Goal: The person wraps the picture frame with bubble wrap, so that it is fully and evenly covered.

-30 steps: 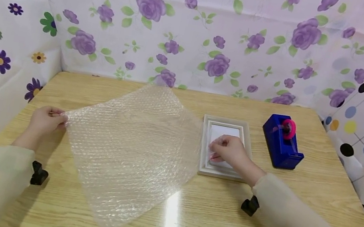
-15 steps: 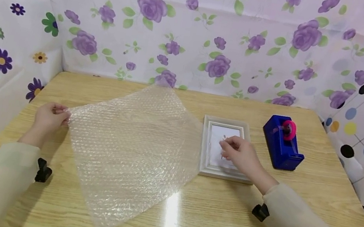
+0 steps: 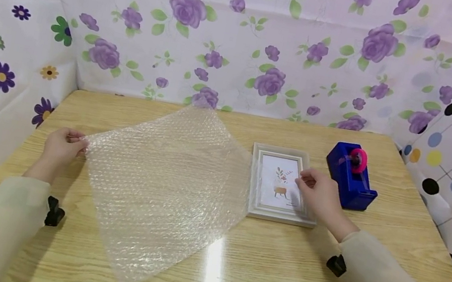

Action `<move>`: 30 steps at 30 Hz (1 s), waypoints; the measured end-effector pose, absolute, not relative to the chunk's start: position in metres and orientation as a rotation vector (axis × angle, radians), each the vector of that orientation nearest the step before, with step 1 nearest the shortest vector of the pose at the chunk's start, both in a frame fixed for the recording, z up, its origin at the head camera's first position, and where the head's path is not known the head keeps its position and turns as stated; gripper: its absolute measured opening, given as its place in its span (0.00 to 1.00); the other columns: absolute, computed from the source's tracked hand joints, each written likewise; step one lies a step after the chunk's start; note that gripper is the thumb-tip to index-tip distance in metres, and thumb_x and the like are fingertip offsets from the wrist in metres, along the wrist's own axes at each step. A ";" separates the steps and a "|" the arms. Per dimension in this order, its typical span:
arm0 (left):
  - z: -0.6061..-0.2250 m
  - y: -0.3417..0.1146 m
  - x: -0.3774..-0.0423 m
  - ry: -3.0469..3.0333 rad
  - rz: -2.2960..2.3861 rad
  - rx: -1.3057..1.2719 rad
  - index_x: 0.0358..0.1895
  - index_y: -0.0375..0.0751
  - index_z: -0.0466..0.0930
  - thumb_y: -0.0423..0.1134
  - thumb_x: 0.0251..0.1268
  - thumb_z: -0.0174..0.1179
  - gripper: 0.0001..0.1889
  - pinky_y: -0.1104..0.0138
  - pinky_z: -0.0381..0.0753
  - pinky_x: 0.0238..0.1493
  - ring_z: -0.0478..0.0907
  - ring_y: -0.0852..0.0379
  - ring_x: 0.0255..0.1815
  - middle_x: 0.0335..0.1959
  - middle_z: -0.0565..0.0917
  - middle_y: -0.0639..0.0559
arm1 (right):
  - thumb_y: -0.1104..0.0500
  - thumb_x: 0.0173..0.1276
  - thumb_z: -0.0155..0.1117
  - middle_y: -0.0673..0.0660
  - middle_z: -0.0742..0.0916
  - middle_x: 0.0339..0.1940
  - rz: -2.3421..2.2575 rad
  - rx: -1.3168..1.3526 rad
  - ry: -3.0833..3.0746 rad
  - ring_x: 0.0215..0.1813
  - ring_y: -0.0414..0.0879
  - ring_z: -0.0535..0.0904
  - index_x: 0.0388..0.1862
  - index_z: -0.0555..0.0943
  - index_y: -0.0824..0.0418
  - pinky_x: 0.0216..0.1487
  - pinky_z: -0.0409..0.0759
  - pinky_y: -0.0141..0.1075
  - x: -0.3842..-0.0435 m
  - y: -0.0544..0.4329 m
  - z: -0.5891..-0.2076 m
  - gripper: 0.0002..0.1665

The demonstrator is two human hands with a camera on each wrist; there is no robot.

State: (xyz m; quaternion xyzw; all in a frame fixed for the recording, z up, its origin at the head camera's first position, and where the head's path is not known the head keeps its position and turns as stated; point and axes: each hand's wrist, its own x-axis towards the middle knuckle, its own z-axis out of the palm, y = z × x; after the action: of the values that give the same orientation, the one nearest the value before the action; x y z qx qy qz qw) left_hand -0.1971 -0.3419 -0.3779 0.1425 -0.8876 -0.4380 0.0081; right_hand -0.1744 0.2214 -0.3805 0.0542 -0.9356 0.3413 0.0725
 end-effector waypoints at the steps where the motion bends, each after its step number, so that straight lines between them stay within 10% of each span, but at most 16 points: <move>1: -0.378 -0.342 -0.197 -2.776 -1.362 0.439 0.56 0.20 0.66 0.33 0.69 0.51 0.19 0.78 0.80 0.28 0.73 0.75 0.23 0.33 0.73 0.50 | 0.62 0.66 0.60 0.68 0.86 0.41 1.013 0.147 -2.816 0.44 0.59 0.82 0.47 0.79 0.73 0.48 0.81 0.51 -0.175 0.223 -0.381 0.16; 12: -0.384 -0.347 -0.197 -2.810 -1.383 0.433 0.54 0.20 0.66 0.34 0.69 0.52 0.19 0.77 0.81 0.28 0.72 0.74 0.24 0.30 0.73 0.55 | 0.56 0.66 0.60 0.75 0.81 0.50 0.895 -0.059 -3.028 0.51 0.64 0.79 0.56 0.72 0.78 0.51 0.79 0.53 -0.181 0.237 -0.386 0.29; 21: -0.384 -0.345 -0.194 -2.818 -1.360 0.408 0.55 0.19 0.66 0.34 0.68 0.52 0.20 0.77 0.80 0.26 0.73 0.75 0.22 0.27 0.74 0.58 | 0.54 0.64 0.62 0.62 0.84 0.31 0.855 -0.135 -3.119 0.32 0.49 0.75 0.38 0.82 0.72 0.28 0.72 0.33 -0.184 0.240 -0.384 0.19; 30: -0.384 -0.345 -0.192 -2.831 -1.361 0.408 0.55 0.19 0.65 0.34 0.69 0.52 0.20 0.77 0.79 0.26 0.73 0.74 0.22 0.27 0.74 0.59 | 0.56 0.62 0.65 0.62 0.86 0.32 0.860 -0.184 -3.111 0.32 0.50 0.77 0.35 0.82 0.70 0.27 0.73 0.32 -0.185 0.243 -0.385 0.15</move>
State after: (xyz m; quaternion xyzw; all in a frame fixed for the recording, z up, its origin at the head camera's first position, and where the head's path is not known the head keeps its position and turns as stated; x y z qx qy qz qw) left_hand -0.1925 -0.3448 -0.3844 0.1289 -0.8937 -0.4296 -0.0129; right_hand -0.1853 0.2433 -0.3848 -0.0568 -0.9613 0.2657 -0.0459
